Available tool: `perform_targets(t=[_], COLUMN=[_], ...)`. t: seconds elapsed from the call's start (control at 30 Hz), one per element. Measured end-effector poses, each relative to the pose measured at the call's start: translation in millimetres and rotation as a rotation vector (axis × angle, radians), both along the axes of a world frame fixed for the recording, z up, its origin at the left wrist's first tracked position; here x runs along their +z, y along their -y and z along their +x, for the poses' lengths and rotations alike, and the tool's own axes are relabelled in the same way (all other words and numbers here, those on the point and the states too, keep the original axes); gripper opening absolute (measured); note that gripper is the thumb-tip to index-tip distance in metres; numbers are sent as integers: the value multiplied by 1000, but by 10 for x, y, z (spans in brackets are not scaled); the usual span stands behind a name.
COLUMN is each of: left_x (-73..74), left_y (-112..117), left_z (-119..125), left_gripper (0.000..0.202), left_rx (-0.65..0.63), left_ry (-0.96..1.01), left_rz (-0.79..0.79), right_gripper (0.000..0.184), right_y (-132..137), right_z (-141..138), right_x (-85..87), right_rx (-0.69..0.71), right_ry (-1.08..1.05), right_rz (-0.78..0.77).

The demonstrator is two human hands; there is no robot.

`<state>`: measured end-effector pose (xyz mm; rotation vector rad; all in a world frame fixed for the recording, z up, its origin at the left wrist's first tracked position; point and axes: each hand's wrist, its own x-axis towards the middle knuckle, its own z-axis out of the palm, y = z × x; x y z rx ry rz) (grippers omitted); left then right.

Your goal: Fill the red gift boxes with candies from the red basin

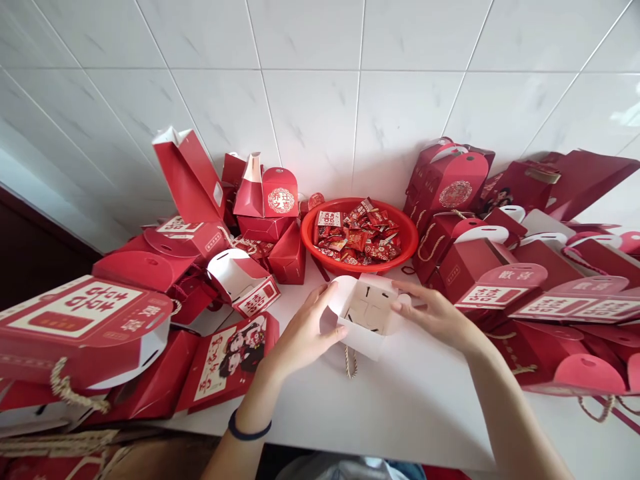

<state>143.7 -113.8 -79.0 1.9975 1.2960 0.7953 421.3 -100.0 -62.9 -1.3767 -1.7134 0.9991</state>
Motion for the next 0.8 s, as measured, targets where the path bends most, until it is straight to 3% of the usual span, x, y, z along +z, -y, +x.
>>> perform_targets(t=[0.1,0.23,0.37,0.47,0.6,0.8], left_x=[20,71,187,264,296,420], left_y=[6,35,121,181,159,-9], left_z=[7,-1,-71,-168,-254,-151], left_gripper=[80,81,70,58,45,33], left_rx=[-9,-11,3,43,75,11], left_ry=[6,-10,-22,-6,48,111], left_rz=[-15,-31,29,71,120,142], right_gripper=[49,36,43,38,35,23], right_y=[-212,-831,-1617,-2016,-2215,-2166], right_z=[-74,-302,-465,-504,-522,-427], right_x=[248,522,540,454,344,225], right_rx=[-156,-145,-191,-213,-167,-121], right_ry=[132,366,558,607,626,406], right_rz=[176,256,130,66,-1,-105])
